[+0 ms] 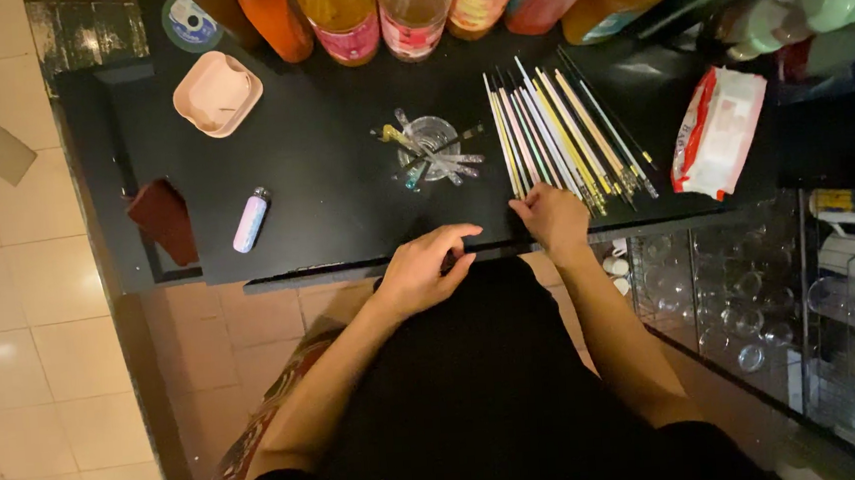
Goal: Wiping reusable straws with a wet wipe and organizing them into a glass container.
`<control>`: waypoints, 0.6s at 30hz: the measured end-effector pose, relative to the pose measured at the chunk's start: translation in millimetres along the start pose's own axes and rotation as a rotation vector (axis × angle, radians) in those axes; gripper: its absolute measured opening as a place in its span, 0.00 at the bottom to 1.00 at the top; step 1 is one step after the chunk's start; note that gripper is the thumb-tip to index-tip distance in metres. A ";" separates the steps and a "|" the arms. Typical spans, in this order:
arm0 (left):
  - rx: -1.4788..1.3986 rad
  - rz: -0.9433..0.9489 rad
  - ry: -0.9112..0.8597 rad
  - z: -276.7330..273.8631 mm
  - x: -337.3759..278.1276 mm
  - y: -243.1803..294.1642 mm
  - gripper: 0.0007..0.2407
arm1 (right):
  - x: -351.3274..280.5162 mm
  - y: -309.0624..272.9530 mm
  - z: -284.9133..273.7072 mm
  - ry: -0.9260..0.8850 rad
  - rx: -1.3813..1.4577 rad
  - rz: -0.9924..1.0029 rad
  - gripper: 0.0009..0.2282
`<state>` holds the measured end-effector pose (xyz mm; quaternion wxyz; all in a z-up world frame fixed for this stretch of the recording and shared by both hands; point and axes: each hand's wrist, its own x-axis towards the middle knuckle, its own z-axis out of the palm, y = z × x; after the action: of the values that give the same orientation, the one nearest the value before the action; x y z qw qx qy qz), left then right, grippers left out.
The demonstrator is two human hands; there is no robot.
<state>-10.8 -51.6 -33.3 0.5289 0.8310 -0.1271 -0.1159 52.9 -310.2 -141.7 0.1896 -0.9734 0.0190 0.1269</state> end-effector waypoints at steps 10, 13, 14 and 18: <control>0.035 0.127 0.009 10.8 1.6 2.5 0.16 | 8.8 2.1 8.8 -0.144 -0.246 0.023 0.17; 0.030 0.103 0.008 9.7 1.7 4.0 0.16 | 9.4 4.9 7.4 -0.191 -0.319 0.013 0.16; 0.031 0.090 0.008 8.7 1.5 4.7 0.16 | 9.2 4.6 7.0 -0.209 -0.352 0.005 0.16; 0.022 0.052 -0.011 7.5 -1.2 2.8 0.16 | 6.2 -11.2 -9.9 -0.272 -0.367 0.008 0.17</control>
<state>-14.6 -58.8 -33.8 0.5218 0.8326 -0.1528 -0.1056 62.3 -303.5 -130.3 0.0099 -0.9655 -0.0264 0.2591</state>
